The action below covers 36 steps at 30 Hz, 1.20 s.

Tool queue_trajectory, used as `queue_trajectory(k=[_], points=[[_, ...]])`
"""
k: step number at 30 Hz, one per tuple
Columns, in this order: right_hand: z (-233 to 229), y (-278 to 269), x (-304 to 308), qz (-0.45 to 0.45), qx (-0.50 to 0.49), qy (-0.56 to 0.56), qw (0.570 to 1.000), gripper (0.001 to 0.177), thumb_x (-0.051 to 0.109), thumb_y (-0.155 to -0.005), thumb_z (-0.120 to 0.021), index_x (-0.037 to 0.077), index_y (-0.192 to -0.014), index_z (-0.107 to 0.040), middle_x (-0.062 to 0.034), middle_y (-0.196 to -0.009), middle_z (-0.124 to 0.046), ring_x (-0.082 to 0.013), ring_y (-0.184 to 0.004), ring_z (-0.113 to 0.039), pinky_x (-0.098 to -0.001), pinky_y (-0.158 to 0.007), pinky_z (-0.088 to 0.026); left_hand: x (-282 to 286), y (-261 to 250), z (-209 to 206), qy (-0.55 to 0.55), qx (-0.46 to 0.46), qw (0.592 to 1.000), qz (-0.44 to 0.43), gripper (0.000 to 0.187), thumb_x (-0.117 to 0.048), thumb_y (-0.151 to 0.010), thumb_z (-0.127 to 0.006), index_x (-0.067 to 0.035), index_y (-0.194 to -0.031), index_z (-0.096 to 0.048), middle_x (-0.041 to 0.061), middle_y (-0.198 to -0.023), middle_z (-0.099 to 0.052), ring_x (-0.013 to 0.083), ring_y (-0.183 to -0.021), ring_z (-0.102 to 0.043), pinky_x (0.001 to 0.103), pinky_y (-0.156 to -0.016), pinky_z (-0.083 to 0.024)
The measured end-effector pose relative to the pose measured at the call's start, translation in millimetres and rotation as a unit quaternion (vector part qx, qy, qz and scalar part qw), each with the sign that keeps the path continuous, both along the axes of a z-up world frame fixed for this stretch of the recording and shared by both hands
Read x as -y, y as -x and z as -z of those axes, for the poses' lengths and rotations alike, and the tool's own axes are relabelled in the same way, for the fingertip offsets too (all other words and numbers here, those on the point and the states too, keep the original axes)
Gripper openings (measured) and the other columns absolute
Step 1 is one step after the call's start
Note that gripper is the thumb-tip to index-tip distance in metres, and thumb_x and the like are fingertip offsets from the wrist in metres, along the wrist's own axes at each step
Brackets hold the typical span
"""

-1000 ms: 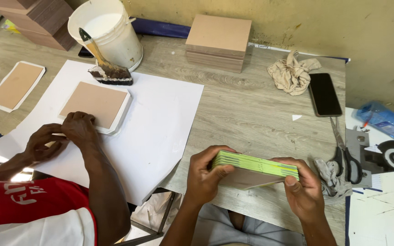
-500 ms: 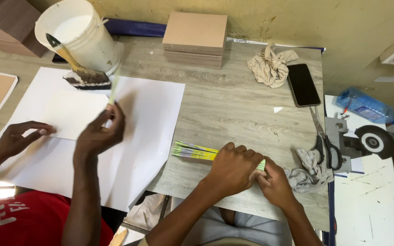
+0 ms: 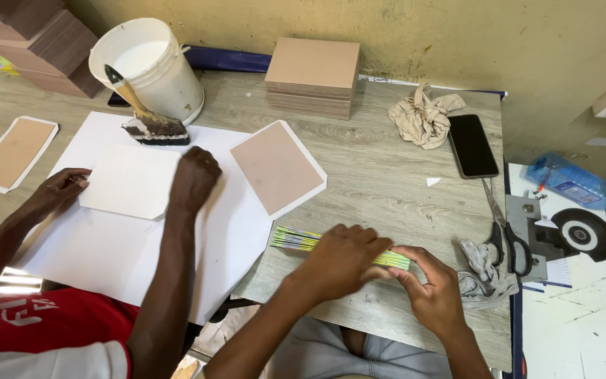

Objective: The person assembles books by applying glue to the edges of cardboard covers and attaching them to stacks of paper. They use a brush to spread the adhesive and press the components together, stacking the finished books on the table.

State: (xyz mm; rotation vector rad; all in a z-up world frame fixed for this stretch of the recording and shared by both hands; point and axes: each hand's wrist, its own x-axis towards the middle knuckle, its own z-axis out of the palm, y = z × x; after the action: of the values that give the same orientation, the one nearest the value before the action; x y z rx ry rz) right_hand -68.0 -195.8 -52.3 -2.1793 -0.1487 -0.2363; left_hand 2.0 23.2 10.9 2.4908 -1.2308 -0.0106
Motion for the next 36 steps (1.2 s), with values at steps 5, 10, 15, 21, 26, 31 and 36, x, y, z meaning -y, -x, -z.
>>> queue_trajectory(k=[5, 10, 15, 21, 26, 31, 36], points=[[-12.3, -3.3, -4.1, -0.011, 0.032, -0.032, 0.999, 0.031, 0.024, -0.094, -0.076, 0.014, -0.123, -0.079, -0.0022, -0.120, -0.085, -0.0179, -0.113, -0.079, -0.0311, -0.099, -0.057, -93.1, -12.2, 12.2, 0.016, -0.017, 0.995, -0.100, 0.054, -0.062, -0.097, -0.064, -0.025, -0.135, -0.075, 0.000, -0.119, -0.081, 0.0297, -0.103, -0.071, 0.046, -0.084, -0.051], [-14.0, -3.2, -5.6, -0.007, 0.013, -0.042, 0.999, 0.031, 0.024, -0.094, -0.076, 0.014, -0.123, -0.080, -0.0025, -0.119, -0.085, -0.0182, -0.112, -0.079, -0.0315, -0.098, -0.058, -132.8, -11.1, 0.9, 0.141, -0.144, 0.965, -0.166, 0.041, -0.046, -0.092, -0.079, -0.016, -0.120, -0.080, -0.001, -0.114, -0.084, 0.0196, -0.094, -0.077, 0.034, -0.079, -0.054], [-18.7, -3.1, -10.7, 0.008, 0.054, -0.034, 0.998, 0.031, 0.016, -0.094, -0.077, 0.009, -0.124, -0.078, -0.0051, -0.121, -0.083, -0.0184, -0.113, -0.078, -0.0314, -0.101, -0.059, -130.5, -10.5, 18.0, 0.232, -0.063, 0.962, -0.132, 0.038, -0.044, -0.097, -0.073, -0.011, -0.115, -0.079, 0.005, -0.104, -0.081, 0.0212, -0.082, -0.073, 0.033, -0.070, -0.054], [-15.7, 0.5, -7.9, 0.017, 0.010, -0.040, 0.999, 0.034, 0.024, -0.093, -0.077, 0.011, -0.125, -0.078, -0.0040, -0.123, -0.084, -0.0174, -0.118, -0.078, -0.0311, -0.103, -0.058, -148.9, -2.8, 24.2, 0.346, -0.283, 0.877, -0.178, 0.032, -0.029, -0.092, -0.081, -0.015, -0.121, -0.080, 0.003, -0.121, -0.083, 0.0178, -0.115, -0.076, 0.032, -0.102, -0.058], [-4.2, -1.9, -2.2, 0.019, -0.009, -0.053, 0.998, 0.036, 0.022, -0.094, -0.077, 0.009, -0.127, -0.078, -0.0049, -0.123, -0.083, -0.0177, -0.117, -0.076, -0.0311, -0.101, -0.058, -144.5, -1.6, 39.5, 0.392, -0.300, 0.843, -0.213, 0.030, -0.025, -0.087, -0.085, -0.014, -0.115, -0.081, 0.002, -0.118, -0.083, 0.0148, -0.112, -0.075, 0.029, -0.100, -0.056], [22.6, -5.2, 8.4, 0.013, -0.025, -0.173, 0.985, 0.037, 0.013, -0.093, -0.077, 0.000, -0.128, -0.074, -0.0131, -0.124, -0.079, -0.0224, -0.114, -0.076, -0.0326, -0.101, -0.061, -116.3, 1.2, -22.4, 0.374, -0.220, 0.873, -0.223, 0.027, -0.031, -0.085, -0.087, -0.017, -0.107, -0.084, -0.004, -0.106, -0.085, 0.0054, -0.087, -0.067, 0.023, -0.074, -0.046], [38.0, 5.7, -20.4, 0.017, -0.082, -0.023, 0.996, 0.032, 0.034, -0.091, -0.076, 0.017, -0.119, -0.076, -0.0057, -0.140, -0.071, -0.0268, -0.133, -0.066, -0.0514, -0.113, -0.054, -46.7, 27.7, -108.8, 0.148, -0.004, 0.986, -0.076, 0.040, -0.058, -0.097, -0.065, -0.023, -0.112, -0.076, -0.002, -0.104, -0.082, 0.0221, -0.098, -0.075, 0.045, -0.092, -0.055]])
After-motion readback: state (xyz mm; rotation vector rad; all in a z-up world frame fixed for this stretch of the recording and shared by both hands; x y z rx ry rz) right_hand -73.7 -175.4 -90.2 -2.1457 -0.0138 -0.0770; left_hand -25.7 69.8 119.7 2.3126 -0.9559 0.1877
